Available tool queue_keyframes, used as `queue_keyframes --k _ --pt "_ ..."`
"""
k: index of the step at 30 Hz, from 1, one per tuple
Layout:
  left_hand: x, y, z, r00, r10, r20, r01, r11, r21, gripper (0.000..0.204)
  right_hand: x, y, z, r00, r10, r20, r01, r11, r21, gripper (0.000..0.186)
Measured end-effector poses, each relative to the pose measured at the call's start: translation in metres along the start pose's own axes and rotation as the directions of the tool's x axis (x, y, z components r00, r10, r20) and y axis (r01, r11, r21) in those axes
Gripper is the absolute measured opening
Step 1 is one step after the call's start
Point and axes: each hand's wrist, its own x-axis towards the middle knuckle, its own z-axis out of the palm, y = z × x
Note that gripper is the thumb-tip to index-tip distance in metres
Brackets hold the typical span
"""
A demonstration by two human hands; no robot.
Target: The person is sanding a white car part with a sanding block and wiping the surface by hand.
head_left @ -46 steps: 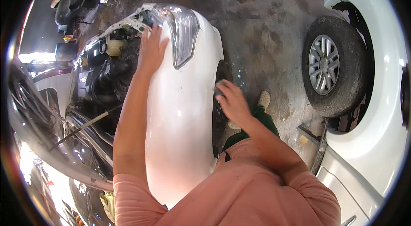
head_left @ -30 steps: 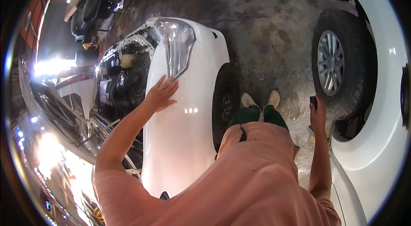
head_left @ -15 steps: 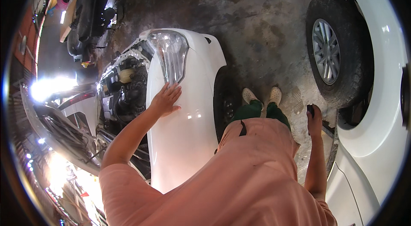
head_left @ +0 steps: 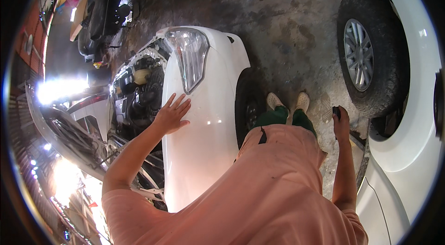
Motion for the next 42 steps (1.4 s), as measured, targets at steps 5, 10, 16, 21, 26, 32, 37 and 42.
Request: queue_keyframes --k 5,10,16,21,26,32,37,42 --pt "0.023 -0.001 0.007 0.999 -0.004 -0.042 0.004 1.0 0.007 0.074 -0.003 0.004 -0.001 0.999 0.028 0.026 -0.029 0.999 0.024 0.049" --pt "0.064 -0.002 0.023 0.997 -0.004 -0.071 0.005 1.0 0.016 0.074 -0.017 -0.004 -0.013 0.999 0.044 0.009 -0.044 0.999 -0.006 0.048" --pt "0.084 -0.003 0.017 0.999 -0.03 0.041 0.031 0.999 -0.021 0.074 -0.028 0.005 -0.022 0.999 0.035 -0.016 -0.035 0.999 -0.011 0.048" --pt "0.041 -0.008 0.013 1.0 -0.013 0.01 0.014 0.999 -0.052 0.074 -0.021 0.006 -0.025 1.0 -0.022 -0.01 0.021 1.0 -0.023 0.048" --pt "0.008 -0.01 0.007 0.999 -0.033 -0.007 0.033 0.998 -0.054 0.074 -0.003 -0.01 -0.02 0.997 -0.074 -0.023 0.074 0.997 0.005 0.048" --pt "-0.016 -0.004 0.01 0.987 -0.144 -0.074 0.138 0.987 -0.082 0.072 0.007 -0.017 -0.015 0.997 -0.071 0.017 0.07 0.997 0.03 0.05" --pt "0.004 0.018 0.018 0.911 -0.376 -0.167 0.366 0.926 -0.088 0.075 0.0 -0.022 -0.013 0.998 -0.059 0.013 0.058 0.997 0.054 0.05" --pt "0.04 0.044 0.022 0.782 -0.607 -0.141 0.589 0.794 -0.151 0.084 0.006 -0.028 -0.019 0.994 -0.102 0.046 0.099 0.994 0.053 0.051"
